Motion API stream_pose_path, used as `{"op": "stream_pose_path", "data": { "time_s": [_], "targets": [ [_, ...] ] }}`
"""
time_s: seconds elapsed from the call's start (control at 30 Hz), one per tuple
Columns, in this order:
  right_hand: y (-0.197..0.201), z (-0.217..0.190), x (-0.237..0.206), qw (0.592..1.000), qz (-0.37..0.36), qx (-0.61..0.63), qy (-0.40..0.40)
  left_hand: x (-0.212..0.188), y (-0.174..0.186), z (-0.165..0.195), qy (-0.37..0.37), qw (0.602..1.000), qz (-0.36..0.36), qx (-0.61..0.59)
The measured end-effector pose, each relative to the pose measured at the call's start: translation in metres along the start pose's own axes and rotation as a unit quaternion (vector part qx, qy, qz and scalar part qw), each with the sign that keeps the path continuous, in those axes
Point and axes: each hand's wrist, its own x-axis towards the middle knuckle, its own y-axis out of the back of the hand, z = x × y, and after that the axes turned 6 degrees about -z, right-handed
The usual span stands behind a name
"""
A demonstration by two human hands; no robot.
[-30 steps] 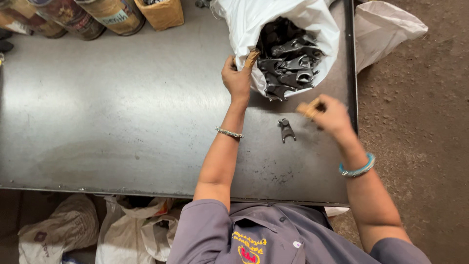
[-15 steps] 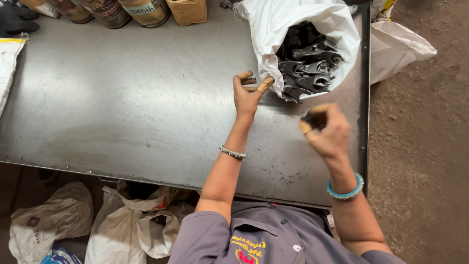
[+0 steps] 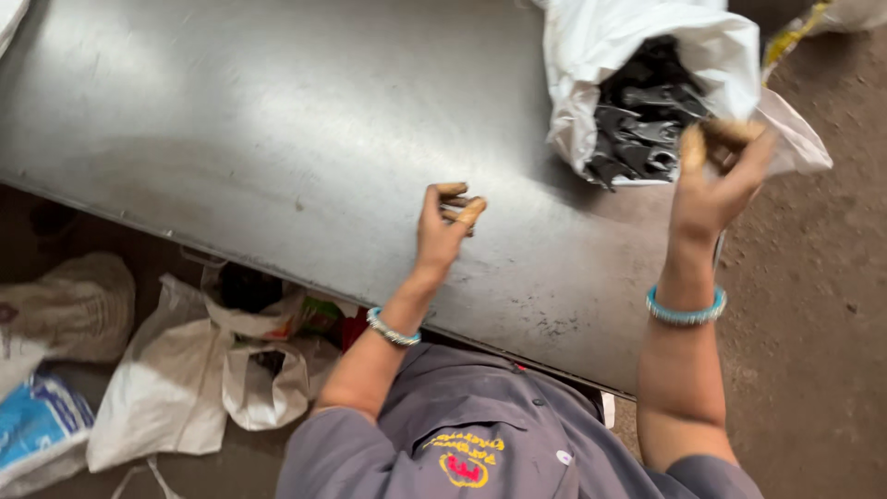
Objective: The person picks up small metal fork-shaped castings from a pile on a steel table, fits a pin or mating piece into each casting by hand, and places the completed parts aside. She occasionally turns to drop finished parts into a bag on the floor and refills the table from a sack of castings.
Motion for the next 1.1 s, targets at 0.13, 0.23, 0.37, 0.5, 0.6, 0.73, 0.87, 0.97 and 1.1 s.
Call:
{"op": "stream_pose_path", "data": {
  "time_s": [0.13, 0.23, 0.37, 0.5, 0.6, 0.73, 0.87, 0.97, 1.1],
  "targets": [
    [-0.028, -0.006, -0.08, 0.992, -0.112, -0.007, -0.056, -0.027, 0.074, 0.006, -0.004, 0.996, 0.088, -0.008],
    [-0.05, -0.018, -0.124, 0.984, -0.154, 0.045, -0.081, -0.05, 0.132, 0.007, -0.057, 0.988, 0.139, -0.021],
    [-0.085, -0.051, -0.164, 0.966, -0.253, 0.047, -0.038, -0.083, 0.201, 0.011, -0.071, 0.966, 0.246, -0.026],
    [-0.12, -0.094, -0.177, 0.932, -0.355, -0.025, 0.069, -0.105, 0.247, 0.003, -0.16, 0.928, 0.336, 0.026],
    [-0.141, -0.123, -0.189, 0.898, -0.42, -0.059, 0.121, -0.12, 0.27, -0.027, -0.133, 0.907, 0.398, 0.03],
    [-0.166, -0.147, -0.21, 0.858, -0.481, -0.05, 0.174, -0.134, 0.295, -0.091, 0.005, 0.887, 0.454, -0.088],
    [-0.171, -0.16, -0.224, 0.836, -0.498, -0.107, 0.204, -0.142, 0.302, -0.152, 0.213, 0.861, 0.462, -0.025],
    [-0.173, -0.161, -0.229, 0.828, -0.499, -0.152, 0.205, -0.135, 0.297, -0.18, 0.24, 0.83, 0.406, 0.299],
    [-0.177, -0.158, -0.237, 0.811, -0.505, -0.19, 0.225, -0.111, 0.279, -0.206, 0.3, 0.857, 0.279, 0.313]
  ]
}}
